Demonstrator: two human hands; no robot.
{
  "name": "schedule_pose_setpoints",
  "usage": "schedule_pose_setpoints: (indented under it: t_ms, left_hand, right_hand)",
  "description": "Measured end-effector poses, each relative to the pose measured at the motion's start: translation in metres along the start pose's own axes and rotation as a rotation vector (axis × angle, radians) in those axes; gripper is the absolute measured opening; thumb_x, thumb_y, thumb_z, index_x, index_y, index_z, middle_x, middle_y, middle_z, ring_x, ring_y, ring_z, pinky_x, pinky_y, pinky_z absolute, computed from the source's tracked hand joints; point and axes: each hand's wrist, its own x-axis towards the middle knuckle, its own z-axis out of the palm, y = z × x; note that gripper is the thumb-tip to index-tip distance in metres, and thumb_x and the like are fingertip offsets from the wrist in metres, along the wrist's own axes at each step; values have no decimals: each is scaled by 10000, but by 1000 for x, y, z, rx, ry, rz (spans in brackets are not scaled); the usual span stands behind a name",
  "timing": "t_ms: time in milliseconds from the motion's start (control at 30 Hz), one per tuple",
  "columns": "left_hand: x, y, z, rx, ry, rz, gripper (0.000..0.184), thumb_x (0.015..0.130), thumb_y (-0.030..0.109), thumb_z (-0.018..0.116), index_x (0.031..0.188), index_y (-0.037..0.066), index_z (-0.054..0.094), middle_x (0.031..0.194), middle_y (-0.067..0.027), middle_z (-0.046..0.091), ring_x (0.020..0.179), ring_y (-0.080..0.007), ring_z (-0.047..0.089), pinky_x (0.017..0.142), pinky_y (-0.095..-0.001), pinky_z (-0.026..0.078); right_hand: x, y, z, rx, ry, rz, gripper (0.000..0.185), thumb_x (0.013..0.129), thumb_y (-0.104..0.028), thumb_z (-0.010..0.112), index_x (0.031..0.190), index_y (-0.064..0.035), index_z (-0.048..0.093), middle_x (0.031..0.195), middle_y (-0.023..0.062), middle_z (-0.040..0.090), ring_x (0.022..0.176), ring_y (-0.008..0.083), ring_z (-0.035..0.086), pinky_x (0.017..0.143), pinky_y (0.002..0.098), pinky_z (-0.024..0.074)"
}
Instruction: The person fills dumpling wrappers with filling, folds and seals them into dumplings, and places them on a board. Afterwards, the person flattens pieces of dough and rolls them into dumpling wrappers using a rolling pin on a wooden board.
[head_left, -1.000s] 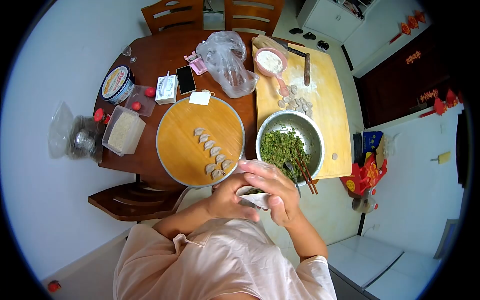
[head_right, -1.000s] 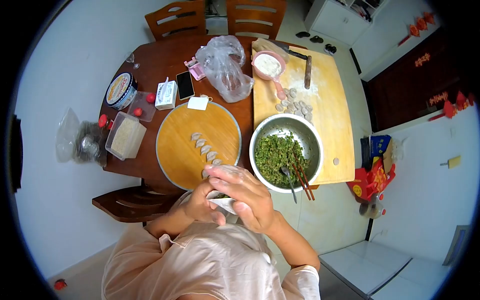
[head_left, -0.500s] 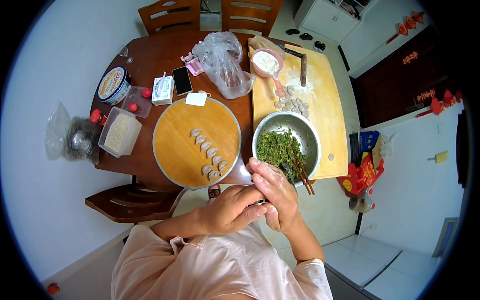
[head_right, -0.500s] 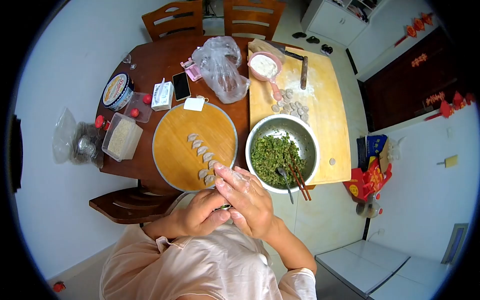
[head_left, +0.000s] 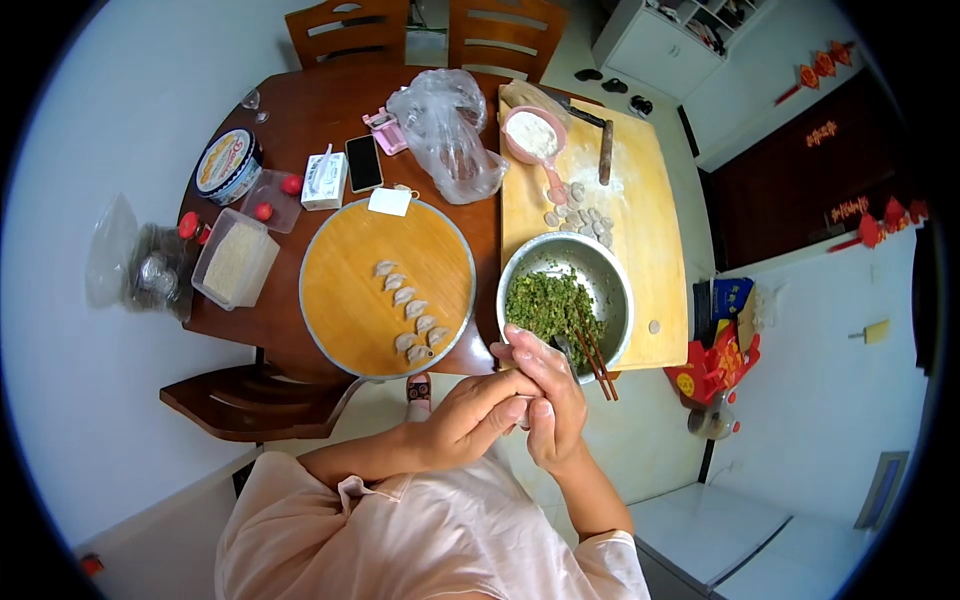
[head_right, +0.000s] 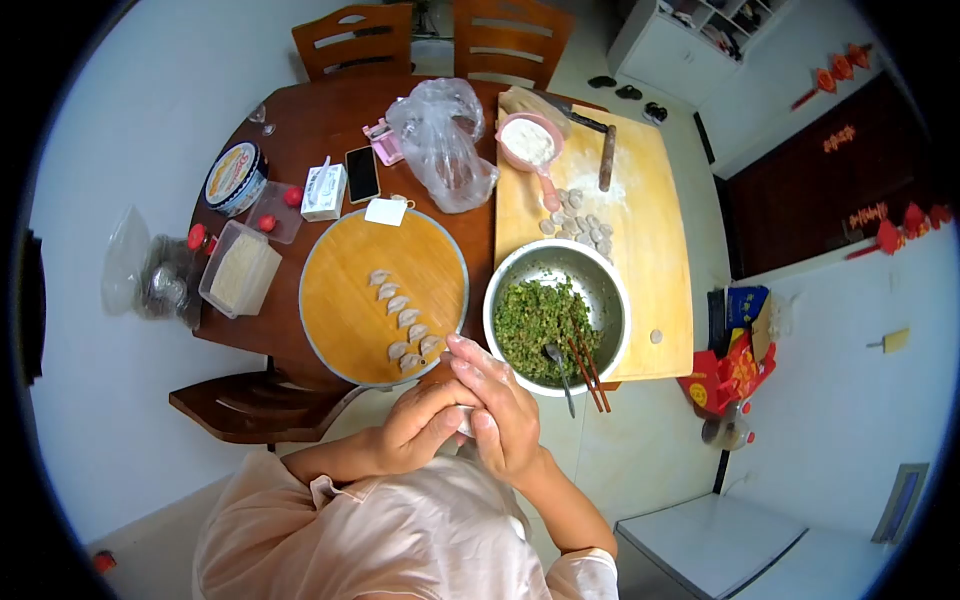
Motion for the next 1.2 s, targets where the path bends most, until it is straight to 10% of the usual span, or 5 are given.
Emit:
schedule_pose_setpoints:
  t_ms: [467, 700, 967, 1200]
  left_hand:
    - [-27, -11, 33, 250, 337, 63, 97, 918, 105, 545, 943, 12, 558, 816, -147, 598, 689, -329, 589, 628, -401, 468]
    - [-35, -10, 29, 283, 406, 163, 120, 912, 133, 574, 889, 16, 564, 777, -137, 583, 680, -320, 590, 624, -401, 467]
    - [-39, -48, -12, -184, 433, -300, 237, 1001, 152, 444, 889, -6, 582, 803, -91, 614, 699, -186, 579, 663, -302, 469]
    - [-21, -35, -49, 483, 254, 298, 366, 1014, 255, 406, 1088, -52, 591, 1107, -214, 611, 1012, -346, 604, 871, -400, 477]
  right_hand:
    - [-24, 10, 33, -231, 135, -51, 340, 1010, -286, 343, 1010, 19, 495, 938, 240, 671, 746, 325, 694, 667, 406, 572]
    - [-38, 18, 53, -51, 207, -115, 413, 1027, -360, 320, 1013, 20, 483, 963, 248, 653, 771, 339, 687, 693, 424, 574]
    - [-16, 21, 75, 137, 81, 481, 468, 986, -345, 481, 1223, 59, 495, 1166, 198, 607, 1071, 274, 593, 962, 360, 440]
    - [-33, 0, 79, 663, 251, 685, 485, 950, -187, 597, 1354, 31, 438, 1204, 114, 572, 1091, 179, 564, 958, 304, 439]
